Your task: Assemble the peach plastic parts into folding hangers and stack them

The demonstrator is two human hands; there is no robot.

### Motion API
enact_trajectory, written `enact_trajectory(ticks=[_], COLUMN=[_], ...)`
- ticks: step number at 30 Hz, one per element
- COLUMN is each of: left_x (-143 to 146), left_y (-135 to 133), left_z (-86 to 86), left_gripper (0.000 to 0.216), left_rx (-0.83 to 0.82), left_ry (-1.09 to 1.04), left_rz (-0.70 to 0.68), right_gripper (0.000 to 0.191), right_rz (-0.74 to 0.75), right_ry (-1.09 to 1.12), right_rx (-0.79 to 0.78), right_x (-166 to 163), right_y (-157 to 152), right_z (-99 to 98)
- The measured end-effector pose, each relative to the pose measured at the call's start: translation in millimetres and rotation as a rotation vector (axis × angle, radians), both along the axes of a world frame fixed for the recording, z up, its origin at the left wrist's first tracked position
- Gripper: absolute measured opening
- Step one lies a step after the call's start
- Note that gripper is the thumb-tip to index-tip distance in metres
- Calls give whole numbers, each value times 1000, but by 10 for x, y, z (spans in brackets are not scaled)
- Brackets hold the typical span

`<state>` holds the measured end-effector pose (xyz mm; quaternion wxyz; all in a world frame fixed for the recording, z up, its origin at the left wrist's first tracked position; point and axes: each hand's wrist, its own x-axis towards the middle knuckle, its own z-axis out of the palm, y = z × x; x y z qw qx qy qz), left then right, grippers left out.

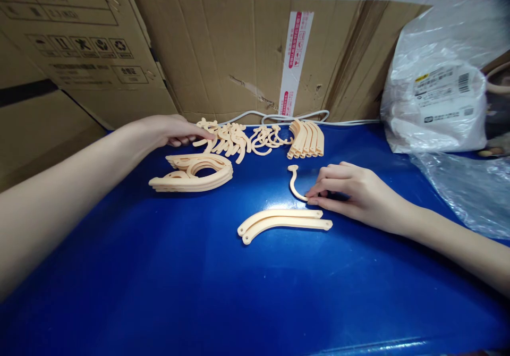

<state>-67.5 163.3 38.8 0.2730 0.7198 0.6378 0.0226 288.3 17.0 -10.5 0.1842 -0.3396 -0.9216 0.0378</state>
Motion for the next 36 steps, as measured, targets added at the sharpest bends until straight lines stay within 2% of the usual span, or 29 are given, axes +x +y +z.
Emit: enact_trajectory(ticks=[3, 7, 9, 11, 13, 15, 17, 21, 26, 32, 36], left_x=[-10, 29, 121, 273, 461, 647, 795, 936, 942, 927, 938], left_y=[-45, -143, -254, -405, -571, -724, -844, -959, -962, -950, -966], left_z=[155, 407, 499, 533, 507, 435, 343, 181, 91, 62, 52], left_gripper=[70, 60, 54, 56, 63, 61, 56, 41, 42, 48, 43], left_rx=[8, 83, 73, 96, 107, 45, 7, 17, 32, 74, 130], left_ry=[-6, -19, 12, 174, 306, 356, 330, 314, 354, 391, 388], left_rz=[162, 250, 194, 63, -94, -179, -322, -447, -501, -505, -476], right_gripper=[19, 18, 19, 20, 20, 20, 19, 19, 18, 18, 18], right_rz=[-5, -6, -12, -24, -31, -35, -38, -35, -25, -37, -37], right_ry=[-5, -5, -6, -3, 6, 11, 9, 2, -1, -10, -8], right_rx=[6, -7, -29, -60, -84, -97, -104, -109, -94, -114, -128], right_x=[6, 0, -8, -16, -23, -27, -29, -30, -26, -15, -14], right_y=[2, 4, 4, 2, -1, -6, -10, -12, -8, -4, -3], right_z=[0, -1, 0, 2, 5, 8, 12, 19, 21, 13, 12])
